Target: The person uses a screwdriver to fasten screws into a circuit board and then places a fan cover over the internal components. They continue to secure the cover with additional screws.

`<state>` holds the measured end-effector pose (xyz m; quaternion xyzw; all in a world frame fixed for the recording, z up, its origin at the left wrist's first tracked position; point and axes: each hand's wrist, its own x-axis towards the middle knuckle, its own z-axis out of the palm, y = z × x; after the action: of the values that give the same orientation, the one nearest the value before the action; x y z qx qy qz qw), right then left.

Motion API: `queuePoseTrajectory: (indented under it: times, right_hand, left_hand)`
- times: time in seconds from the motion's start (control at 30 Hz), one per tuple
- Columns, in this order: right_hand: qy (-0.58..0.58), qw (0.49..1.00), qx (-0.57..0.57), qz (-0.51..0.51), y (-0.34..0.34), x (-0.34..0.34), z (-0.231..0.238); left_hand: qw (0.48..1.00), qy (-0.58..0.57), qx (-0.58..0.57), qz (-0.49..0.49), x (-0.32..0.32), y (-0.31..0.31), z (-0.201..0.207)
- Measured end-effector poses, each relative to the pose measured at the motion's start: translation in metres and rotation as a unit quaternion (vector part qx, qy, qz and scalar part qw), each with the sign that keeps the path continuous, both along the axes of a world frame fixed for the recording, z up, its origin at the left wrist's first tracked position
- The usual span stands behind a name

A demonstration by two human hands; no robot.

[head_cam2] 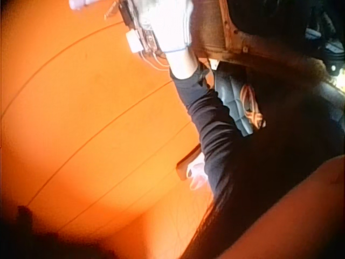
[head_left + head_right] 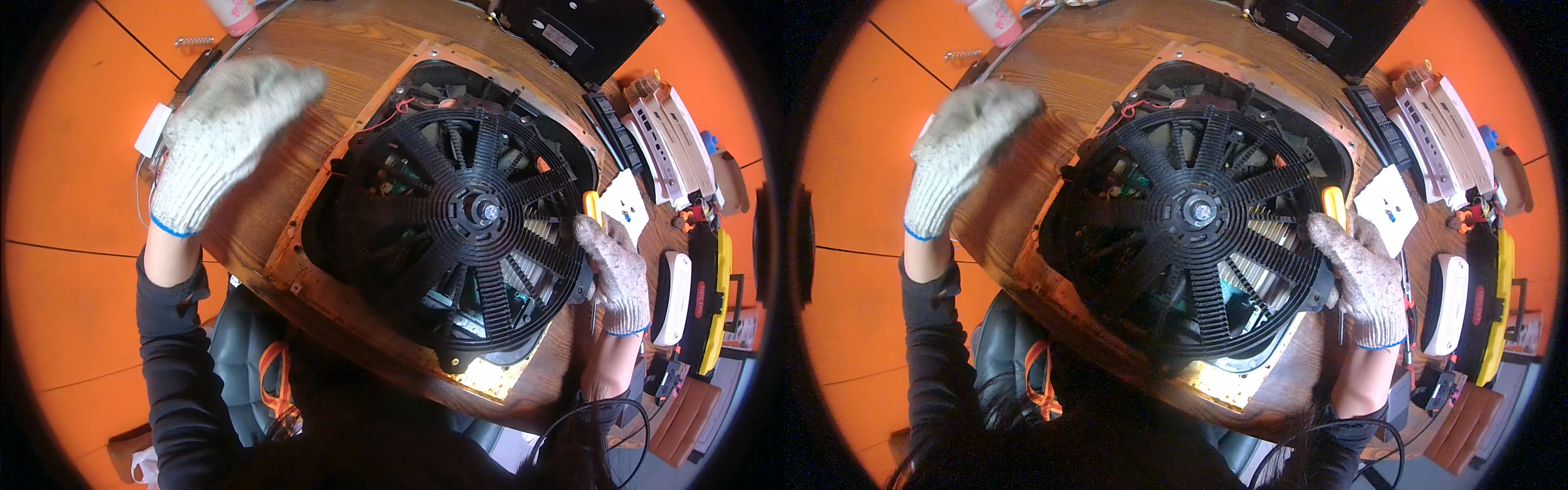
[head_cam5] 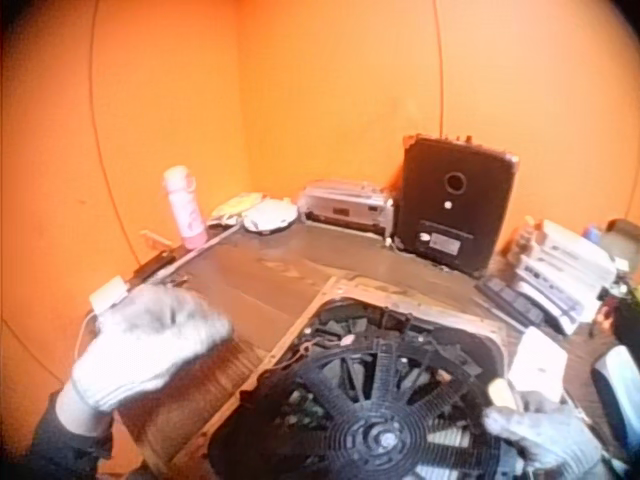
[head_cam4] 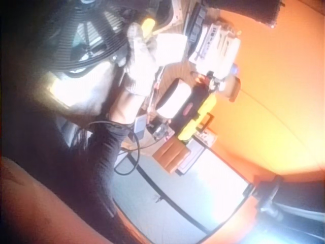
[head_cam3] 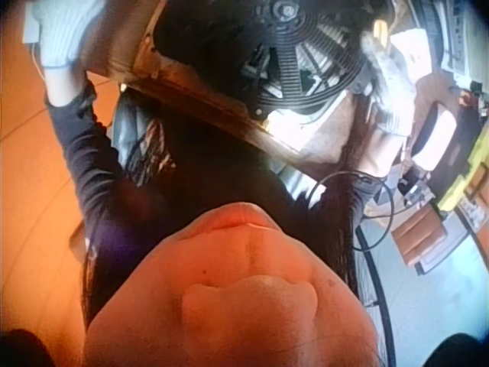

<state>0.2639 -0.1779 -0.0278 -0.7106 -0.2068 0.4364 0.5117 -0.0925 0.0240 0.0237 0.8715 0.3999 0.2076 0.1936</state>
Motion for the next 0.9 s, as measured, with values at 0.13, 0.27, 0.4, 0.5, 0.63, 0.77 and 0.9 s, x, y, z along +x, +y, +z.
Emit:
queuePoseTrajectory:
  times: [0.13,0.27,0.4,0.5,0.63,0.77,0.9]
  right_hand:
    - [-0.037,0.999,-0.020,0.008,0.000,0.006,-0.003]
    - [-0.049,0.998,-0.033,0.010,-0.001,0.010,-0.004]
    - [-0.061,0.998,-0.031,-0.007,-0.003,0.008,0.000]
    - [-0.108,0.994,-0.010,-0.015,-0.004,0.002,0.006]
    - [-0.052,0.991,0.076,-0.095,-0.011,-0.008,0.019]
    - [-0.131,0.989,0.036,-0.051,-0.013,-0.010,0.031]
    - [-0.098,0.994,-0.037,0.015,-0.022,-0.005,0.042]
  left_hand:
    - [0.963,0.246,0.097,-0.047,0.017,-0.037,-0.002]
    - [0.947,0.262,-0.175,0.070,0.037,-0.055,-0.003]
    - [0.928,0.190,-0.278,0.156,0.043,-0.058,0.003]
    - [0.941,0.091,-0.260,0.194,0.041,-0.068,0.005]
    - [0.953,0.046,-0.237,0.185,0.030,-0.071,0.004]
    - [0.999,0.043,0.020,-0.007,0.022,-0.054,-0.011]
    - [0.953,0.140,0.232,-0.136,0.021,-0.026,-0.038]
